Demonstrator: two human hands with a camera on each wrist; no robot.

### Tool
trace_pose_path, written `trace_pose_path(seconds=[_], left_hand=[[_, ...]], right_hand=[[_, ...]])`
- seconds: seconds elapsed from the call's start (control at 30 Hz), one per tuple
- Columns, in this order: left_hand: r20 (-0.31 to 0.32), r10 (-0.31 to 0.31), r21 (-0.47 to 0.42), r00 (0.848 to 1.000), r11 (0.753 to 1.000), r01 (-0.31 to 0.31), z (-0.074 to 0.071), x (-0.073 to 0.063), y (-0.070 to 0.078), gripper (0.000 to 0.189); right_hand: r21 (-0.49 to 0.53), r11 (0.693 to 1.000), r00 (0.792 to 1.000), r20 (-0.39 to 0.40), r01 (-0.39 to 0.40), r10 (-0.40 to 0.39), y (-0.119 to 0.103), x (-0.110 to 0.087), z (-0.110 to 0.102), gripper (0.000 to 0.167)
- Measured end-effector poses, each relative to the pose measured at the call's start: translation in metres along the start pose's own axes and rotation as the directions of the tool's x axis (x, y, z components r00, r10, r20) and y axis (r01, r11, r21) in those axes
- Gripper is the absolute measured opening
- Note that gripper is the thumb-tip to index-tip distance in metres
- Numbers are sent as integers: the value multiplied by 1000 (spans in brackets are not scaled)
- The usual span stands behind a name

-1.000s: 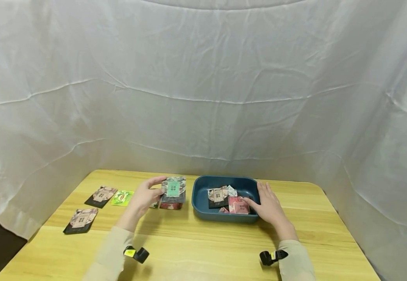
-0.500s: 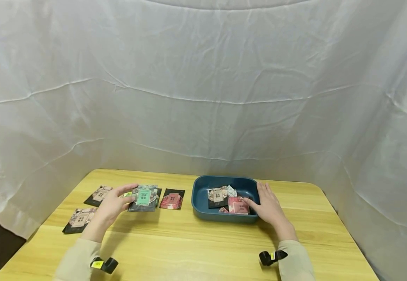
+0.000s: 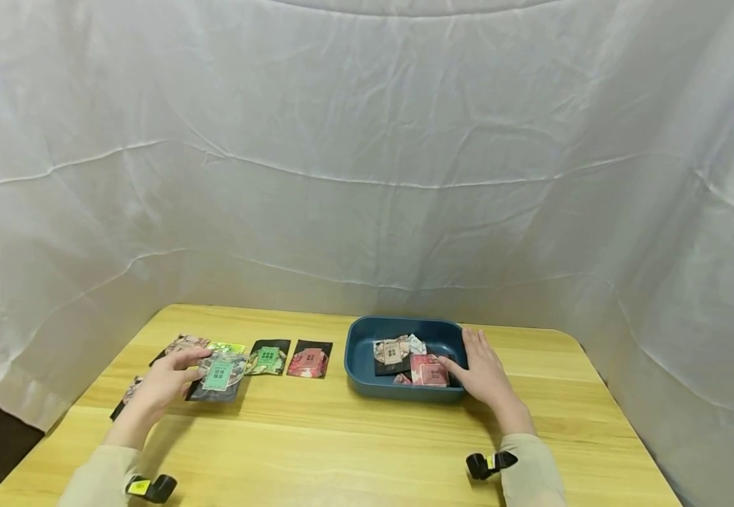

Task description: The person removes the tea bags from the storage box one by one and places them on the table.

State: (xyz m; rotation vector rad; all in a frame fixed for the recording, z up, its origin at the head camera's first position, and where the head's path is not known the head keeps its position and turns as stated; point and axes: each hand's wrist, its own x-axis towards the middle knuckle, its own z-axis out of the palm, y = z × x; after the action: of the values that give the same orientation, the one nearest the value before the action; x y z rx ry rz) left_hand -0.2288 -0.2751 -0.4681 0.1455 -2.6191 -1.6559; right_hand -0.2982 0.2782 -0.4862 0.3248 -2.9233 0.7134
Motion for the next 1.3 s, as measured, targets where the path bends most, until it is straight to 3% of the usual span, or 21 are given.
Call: trace_pose_path(seconds=[0.17,0.3,0.53,0.63,0.8,1.1,1.3], left_hand=[[38,-10,83,999,997,7,-9,2,-14,42],[28,-15,177,999,984,10,-14,3,-22,39],[-3,-106,244,994,964,104,-14,4,-26,39],[-18,-119,276,993,954,119,-13,2,-27,39],[-40,-65,363,997,929,75,-13,0,-25,39],[-56,21,506,998,862,10,-22,-2,-6,41],[-51,40,507,998,862,-9,-26,-3,5,46]], right_hand=[[-6,1000,1000,9,-3,3,1,1,0,96],[-13,1000,1000,10,0,1,2,2,0,95],[-13,1000,1000,8,0,0,3,1,1,95],[-7,1000,1000,9,0,0,2,1,1,95],[-12,1000,1000,9,-7,7,1,1,0,95],[-8,1000,1000,3,-7,7,1,1,0,95],[-1,1000,1000,7,-12,12,2,1,1,96]])
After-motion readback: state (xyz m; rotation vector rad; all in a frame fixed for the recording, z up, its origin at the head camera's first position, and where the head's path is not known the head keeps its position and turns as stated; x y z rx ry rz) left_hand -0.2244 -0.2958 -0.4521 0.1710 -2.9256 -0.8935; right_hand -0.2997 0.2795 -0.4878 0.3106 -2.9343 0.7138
